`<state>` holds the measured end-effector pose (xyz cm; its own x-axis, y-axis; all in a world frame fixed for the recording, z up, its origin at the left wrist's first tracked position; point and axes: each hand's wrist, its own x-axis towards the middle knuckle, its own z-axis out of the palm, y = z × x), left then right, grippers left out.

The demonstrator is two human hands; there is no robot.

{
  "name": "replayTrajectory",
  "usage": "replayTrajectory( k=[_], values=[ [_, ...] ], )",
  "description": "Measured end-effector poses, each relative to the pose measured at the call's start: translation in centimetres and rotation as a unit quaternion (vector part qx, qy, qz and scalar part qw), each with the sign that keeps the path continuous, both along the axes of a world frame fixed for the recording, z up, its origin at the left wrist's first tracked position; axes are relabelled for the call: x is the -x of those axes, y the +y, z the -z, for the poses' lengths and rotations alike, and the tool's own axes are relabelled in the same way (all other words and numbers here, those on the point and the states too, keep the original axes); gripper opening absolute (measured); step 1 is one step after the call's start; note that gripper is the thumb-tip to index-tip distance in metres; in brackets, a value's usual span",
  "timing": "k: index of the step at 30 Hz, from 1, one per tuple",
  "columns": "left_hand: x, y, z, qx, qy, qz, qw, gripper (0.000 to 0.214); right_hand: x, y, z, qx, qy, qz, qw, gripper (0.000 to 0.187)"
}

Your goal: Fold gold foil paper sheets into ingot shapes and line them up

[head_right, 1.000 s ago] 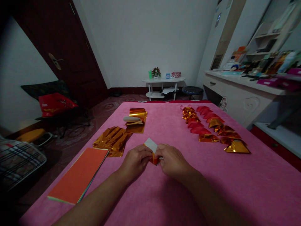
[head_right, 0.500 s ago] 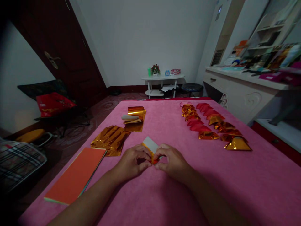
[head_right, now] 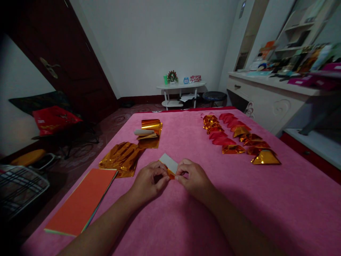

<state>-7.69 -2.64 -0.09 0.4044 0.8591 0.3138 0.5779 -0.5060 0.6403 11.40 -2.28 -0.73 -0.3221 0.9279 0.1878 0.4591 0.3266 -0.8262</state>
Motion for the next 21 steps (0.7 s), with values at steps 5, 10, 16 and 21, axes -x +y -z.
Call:
replayTrajectory(
  k=[5,10,16,21],
  values=[
    [-0.2,0.2,0.3,0.002,0.014,-0.036,0.999,0.012,0.4,-0.2,-0.1,-0.019,-0.036,0.023,0.999,0.012],
    [-0.4,0.2,0.5,0.006,0.016,-0.054,0.998,0.013,0.6,-0.3,0.0,-0.032,-0.079,0.050,0.995,0.013],
    [-0.7,0.1,0.5,0.013,0.010,-0.081,0.997,0.015,1.0,-0.3,0.4,-0.035,-0.110,0.082,0.990,0.014],
    [-0.9,-0.1,0.4,0.005,0.028,-0.094,0.995,0.015,1.1,-0.2,0.3,-0.033,-0.119,0.094,0.988,0.013]
  ],
)
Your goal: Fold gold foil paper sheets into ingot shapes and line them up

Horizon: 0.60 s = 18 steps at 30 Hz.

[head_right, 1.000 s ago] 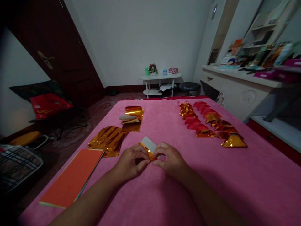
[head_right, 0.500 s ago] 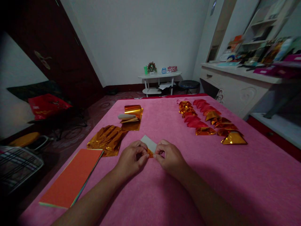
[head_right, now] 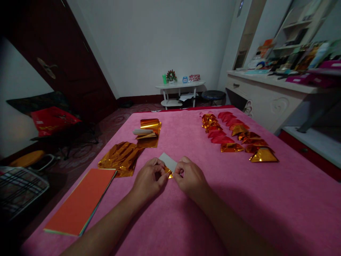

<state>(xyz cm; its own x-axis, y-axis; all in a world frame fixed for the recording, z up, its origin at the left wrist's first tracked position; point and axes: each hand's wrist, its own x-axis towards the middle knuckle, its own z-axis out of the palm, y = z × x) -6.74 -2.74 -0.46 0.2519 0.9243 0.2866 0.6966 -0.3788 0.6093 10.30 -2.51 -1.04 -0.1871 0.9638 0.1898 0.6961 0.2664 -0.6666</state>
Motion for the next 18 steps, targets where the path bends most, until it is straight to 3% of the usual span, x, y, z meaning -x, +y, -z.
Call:
replayTrajectory(
  k=[18],
  values=[
    [0.63,0.21,-0.16,0.025,0.043,-0.007,0.999,0.012,0.14,0.20,0.34,-0.005,-0.016,-0.002,1.000,0.017]
  ],
)
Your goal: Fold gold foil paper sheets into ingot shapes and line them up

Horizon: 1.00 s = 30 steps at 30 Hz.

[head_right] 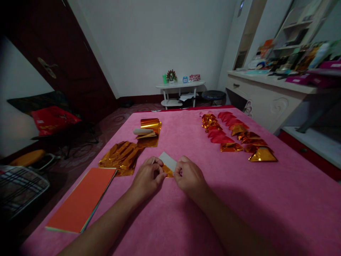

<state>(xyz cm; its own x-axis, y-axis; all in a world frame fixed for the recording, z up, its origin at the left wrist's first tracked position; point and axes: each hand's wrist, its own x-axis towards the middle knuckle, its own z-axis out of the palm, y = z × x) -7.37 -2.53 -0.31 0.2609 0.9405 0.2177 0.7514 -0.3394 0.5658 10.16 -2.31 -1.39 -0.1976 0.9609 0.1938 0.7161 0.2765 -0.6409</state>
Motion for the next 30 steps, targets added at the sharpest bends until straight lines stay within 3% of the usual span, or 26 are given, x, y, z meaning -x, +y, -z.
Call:
replayTrajectory(
  k=[10,23,30],
  values=[
    [1.4,0.9,-0.4,0.064,-0.072,0.061,0.994,0.019,0.0,0.1,0.5,-0.010,0.011,0.007,1.000,0.018],
    [1.2,0.9,0.3,0.052,-0.083,0.035,0.995,0.012,0.4,-0.4,0.3,-0.031,-0.021,0.013,0.999,0.018],
    [1.8,1.4,0.3,0.090,-0.119,0.069,0.986,0.015,0.1,-0.3,0.6,-0.049,0.018,-0.009,0.999,0.017]
  ],
)
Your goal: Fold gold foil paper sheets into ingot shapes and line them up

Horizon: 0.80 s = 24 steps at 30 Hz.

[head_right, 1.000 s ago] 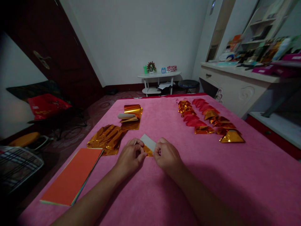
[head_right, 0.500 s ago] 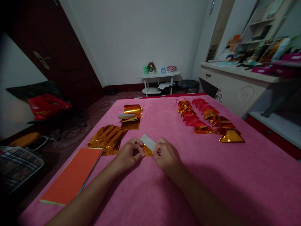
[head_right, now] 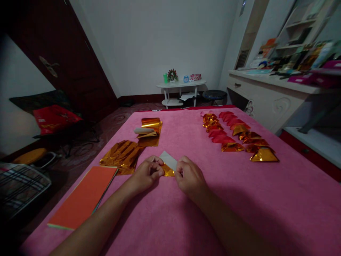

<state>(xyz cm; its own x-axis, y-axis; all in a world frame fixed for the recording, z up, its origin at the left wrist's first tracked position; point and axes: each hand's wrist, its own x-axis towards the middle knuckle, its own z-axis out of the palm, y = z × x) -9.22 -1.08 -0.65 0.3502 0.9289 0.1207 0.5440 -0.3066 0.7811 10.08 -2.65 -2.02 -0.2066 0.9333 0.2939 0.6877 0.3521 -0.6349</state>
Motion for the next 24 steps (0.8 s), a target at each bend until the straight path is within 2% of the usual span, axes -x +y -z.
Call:
replayTrajectory(
  k=[6,11,16,19,22,24],
  values=[
    [0.3,0.0,-0.1,0.005,0.007,0.027,1.000,0.007,-0.2,-0.1,-0.1,0.006,0.031,-0.008,0.999,0.017],
    [-0.5,-0.4,0.3,-0.035,0.021,-0.040,0.998,0.009,0.0,0.0,0.2,0.000,0.020,0.000,1.000,0.017],
    [-1.1,-0.9,-0.2,-0.054,0.064,-0.052,0.995,0.010,0.2,0.0,0.2,0.002,-0.027,0.017,0.999,0.017],
    [-1.2,-1.3,-0.7,-0.076,0.092,-0.051,0.992,0.002,0.2,0.0,0.0,0.008,-0.040,0.019,0.999,0.017],
    [-1.3,-1.5,-0.9,-0.089,0.108,-0.022,0.990,0.022,0.2,0.1,-0.2,0.018,-0.031,0.014,0.999,0.017],
    [-1.3,-1.5,-0.9,-0.094,0.114,-0.006,0.989,0.026,0.1,0.1,-0.3,0.032,-0.018,0.010,0.999,0.017]
  ],
)
